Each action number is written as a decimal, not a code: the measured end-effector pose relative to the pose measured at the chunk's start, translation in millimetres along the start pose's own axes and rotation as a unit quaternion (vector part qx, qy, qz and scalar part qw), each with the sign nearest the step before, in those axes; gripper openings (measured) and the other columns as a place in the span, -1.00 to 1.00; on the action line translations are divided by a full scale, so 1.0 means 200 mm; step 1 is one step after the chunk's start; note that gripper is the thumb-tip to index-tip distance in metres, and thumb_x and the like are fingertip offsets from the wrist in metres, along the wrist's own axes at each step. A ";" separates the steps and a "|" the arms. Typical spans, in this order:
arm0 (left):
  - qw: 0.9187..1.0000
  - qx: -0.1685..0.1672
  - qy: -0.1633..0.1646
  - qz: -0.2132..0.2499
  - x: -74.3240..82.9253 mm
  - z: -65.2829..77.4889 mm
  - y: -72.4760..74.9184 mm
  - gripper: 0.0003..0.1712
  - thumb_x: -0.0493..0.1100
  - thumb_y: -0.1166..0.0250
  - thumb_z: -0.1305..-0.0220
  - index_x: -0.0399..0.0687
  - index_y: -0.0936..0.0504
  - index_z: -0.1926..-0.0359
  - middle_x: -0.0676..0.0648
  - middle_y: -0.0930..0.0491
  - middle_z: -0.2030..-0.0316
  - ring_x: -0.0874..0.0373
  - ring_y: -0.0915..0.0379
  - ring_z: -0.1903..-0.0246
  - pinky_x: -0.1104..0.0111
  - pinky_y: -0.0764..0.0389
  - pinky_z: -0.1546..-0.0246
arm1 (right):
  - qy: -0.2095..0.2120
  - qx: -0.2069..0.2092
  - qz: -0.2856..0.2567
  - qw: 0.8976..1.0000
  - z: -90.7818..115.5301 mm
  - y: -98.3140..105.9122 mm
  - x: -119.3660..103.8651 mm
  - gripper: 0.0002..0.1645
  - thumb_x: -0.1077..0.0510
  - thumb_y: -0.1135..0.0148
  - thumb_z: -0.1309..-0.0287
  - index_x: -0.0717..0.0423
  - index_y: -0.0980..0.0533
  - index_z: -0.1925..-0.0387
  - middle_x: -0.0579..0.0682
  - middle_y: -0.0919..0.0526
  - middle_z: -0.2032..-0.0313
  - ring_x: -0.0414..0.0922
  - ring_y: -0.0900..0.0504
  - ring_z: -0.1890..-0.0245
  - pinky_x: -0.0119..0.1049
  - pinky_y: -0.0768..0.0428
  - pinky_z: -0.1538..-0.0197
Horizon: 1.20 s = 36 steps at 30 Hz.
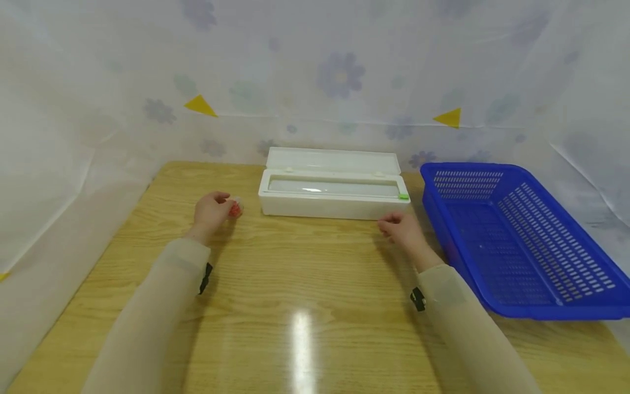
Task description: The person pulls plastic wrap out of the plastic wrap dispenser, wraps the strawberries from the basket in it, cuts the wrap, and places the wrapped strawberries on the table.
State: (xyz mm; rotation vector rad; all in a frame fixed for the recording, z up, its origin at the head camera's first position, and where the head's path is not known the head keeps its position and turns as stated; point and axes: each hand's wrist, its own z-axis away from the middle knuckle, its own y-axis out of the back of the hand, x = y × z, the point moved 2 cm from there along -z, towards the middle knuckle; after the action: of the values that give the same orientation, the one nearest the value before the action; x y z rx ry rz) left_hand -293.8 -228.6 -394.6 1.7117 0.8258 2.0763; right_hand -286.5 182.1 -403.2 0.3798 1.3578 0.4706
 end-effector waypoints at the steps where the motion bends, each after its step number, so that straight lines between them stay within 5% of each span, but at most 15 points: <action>1: 1.000 0.000 0.000 0.000 0.00 0.00 0.00 -0.49 -0.14 0.03 -0.34 -0.31 -0.35 -0.23 -0.35 -0.37 -0.16 -0.16 -0.33 -0.12 0.10 -0.43 -0.12 | -0.002 0.002 0.000 1.000 0.00 0.00 0.00 -0.70 0.23 -0.08 -0.23 0.43 -0.49 0.13 -0.10 -0.55 0.52 -0.28 -0.50 0.50 -0.45 -0.52 0.43; 5: 1.000 0.008 -0.007 -0.002 0.01 -0.01 -0.01 -0.51 -0.13 0.06 -0.35 -0.28 -0.36 -0.22 -0.33 -0.33 -0.20 -0.17 -0.29 -0.16 0.06 -0.42 -0.13 | -0.007 0.015 0.011 1.000 0.00 0.01 0.01 -0.70 0.22 -0.09 -0.23 0.41 -0.50 0.13 -0.07 -0.56 0.51 -0.27 -0.49 0.51 -0.46 -0.50 0.45; 11: 0.999 0.009 -0.039 0.028 0.06 -0.03 -0.04 -0.56 -0.15 0.00 -0.38 -0.28 -0.40 -0.19 -0.30 -0.36 -0.15 -0.08 -0.39 0.00 0.19 -0.56 0.07 | 0.000 0.097 0.087 0.991 0.00 0.04 -0.01 -0.72 0.15 -0.11 -0.22 0.31 -0.56 0.20 0.10 -0.60 0.39 -0.08 -0.49 0.37 -0.35 -0.42 0.32; 15: 0.996 -0.004 -0.085 0.016 0.10 -0.03 -0.09 -0.58 -0.13 -0.08 -0.36 -0.26 -0.44 -0.15 -0.28 -0.37 -0.15 -0.13 -0.38 -0.05 0.10 -0.48 -0.08 | 0.006 0.128 0.108 0.986 -0.02 0.04 -0.01 -0.69 0.12 -0.09 -0.23 0.27 -0.54 0.12 0.22 -0.61 0.19 0.05 -0.52 0.19 -0.19 -0.46 0.15; 20: 0.990 -0.015 -0.138 -0.023 0.14 -0.03 -0.16 -0.56 -0.10 -0.13 -0.33 -0.25 -0.46 -0.15 -0.32 -0.38 -0.15 -0.21 -0.26 -0.16 0.03 -0.30 -0.21 | -0.001 0.149 0.095 0.984 -0.04 0.04 0.01 -0.63 0.11 -0.09 -0.23 0.25 -0.50 0.01 0.22 -0.60 0.14 0.06 -0.54 0.18 -0.21 -0.46 0.16; 26: 0.990 -0.006 -0.143 -0.010 0.15 -0.03 -0.18 -0.56 -0.11 -0.13 -0.33 -0.27 -0.47 -0.14 -0.33 -0.40 -0.13 -0.23 -0.28 -0.14 0.05 -0.30 -0.20 | -0.007 0.170 0.096 0.981 -0.04 0.06 0.01 -0.64 0.09 -0.09 -0.24 0.23 -0.52 0.02 0.22 -0.61 0.17 0.05 -0.53 0.21 -0.27 -0.42 0.21; 36: 0.989 0.021 -0.144 -0.016 0.19 -0.02 -0.23 -0.65 -0.06 -0.13 -0.33 -0.20 -0.56 0.00 -0.26 -0.41 -0.11 -0.15 -0.28 -0.14 0.02 -0.30 -0.18 | 0.035 0.214 0.141 0.966 -0.06 0.07 -0.02 -0.71 0.08 -0.12 -0.24 0.21 -0.56 0.17 0.20 -0.59 0.17 0.12 -0.48 0.11 -0.01 -0.47 0.06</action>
State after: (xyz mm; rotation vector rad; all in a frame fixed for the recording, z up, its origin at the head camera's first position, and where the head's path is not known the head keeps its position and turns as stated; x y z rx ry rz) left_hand -311.5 -172.2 -393.7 1.9478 0.8035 1.7455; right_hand -300.9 192.2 -395.0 0.9271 1.4804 0.4240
